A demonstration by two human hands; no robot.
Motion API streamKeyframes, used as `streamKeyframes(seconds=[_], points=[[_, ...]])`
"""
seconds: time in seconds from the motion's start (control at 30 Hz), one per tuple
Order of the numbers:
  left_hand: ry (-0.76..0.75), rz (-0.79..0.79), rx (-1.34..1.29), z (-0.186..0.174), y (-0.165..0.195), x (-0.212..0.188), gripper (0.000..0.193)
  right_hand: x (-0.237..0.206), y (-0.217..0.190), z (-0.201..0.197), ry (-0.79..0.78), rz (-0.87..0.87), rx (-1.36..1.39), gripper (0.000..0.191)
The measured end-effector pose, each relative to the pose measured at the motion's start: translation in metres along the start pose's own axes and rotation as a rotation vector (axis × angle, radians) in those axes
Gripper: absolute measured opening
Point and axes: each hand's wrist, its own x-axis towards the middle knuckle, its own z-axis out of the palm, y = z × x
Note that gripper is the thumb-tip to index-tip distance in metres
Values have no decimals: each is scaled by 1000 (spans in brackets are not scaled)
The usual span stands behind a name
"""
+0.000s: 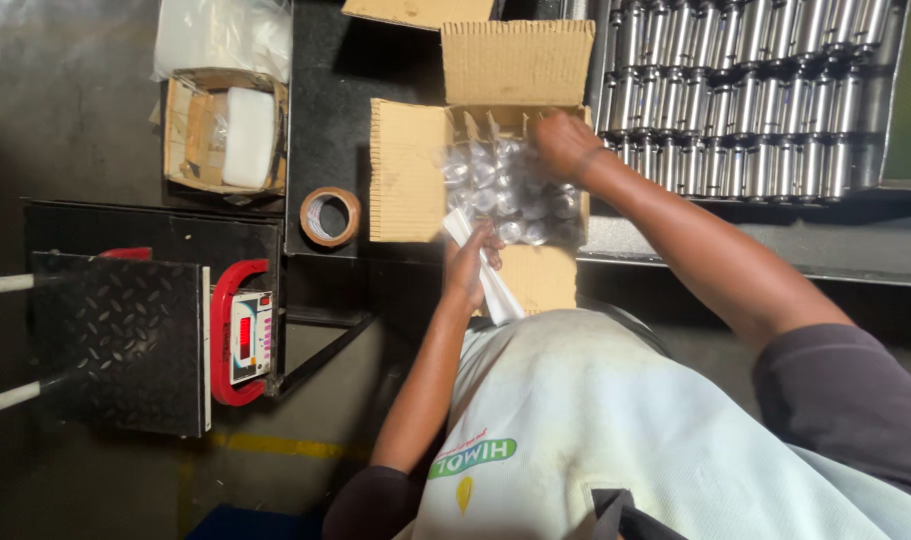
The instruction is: The person packs cylindrical metal parts into plastic bags and places them into a cardboard box. They then close the box and seal it with packing tape. The person repeats this process with another box.
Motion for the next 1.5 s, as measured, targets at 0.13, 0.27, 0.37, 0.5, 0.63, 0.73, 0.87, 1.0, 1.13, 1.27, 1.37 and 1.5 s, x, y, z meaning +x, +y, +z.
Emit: streamKeyframes(seconds=[0.13,0.27,0.37,0.5,0.63,0.73,0.87,1.0,1.13,1.27,1.37,1.5], points=[[-32,75,94,7,5,-8,28,17,-1,-18,-100,-85,-17,20],[-247,49,80,4,21,-19,34,19,-1,-30,43,30,168,31],[-403,-83,54,1,29,-20,38,13,-7,-30,105,94,6,38],[-379,-30,135,1,29,-11,39,-1,-3,-16,214,-15,52,37],[-229,182,42,10,20,1,45,-48,-3,22,556,-246,556,39],[-102,77,-155,21,7,4,42,-95,-24,79,659,-404,526,35],[-240,35,-137,35,6,8,39,-112,-7,99,826,-162,824,18],[-320,143,252,55,27,12,30,-123,52,65,360,-204,820,19],[-134,188,838,100,26,-5,25,-148,48,55,302,-201,707,44],[-165,144,767,122,33,-27,21,-159,33,62,250,-338,1531,55],[63,510,1308,106,61,-34,23,-141,83,51,618,108,539,61],[98,504,1173,89,75,-38,21,-88,172,34,587,486,739,68]])
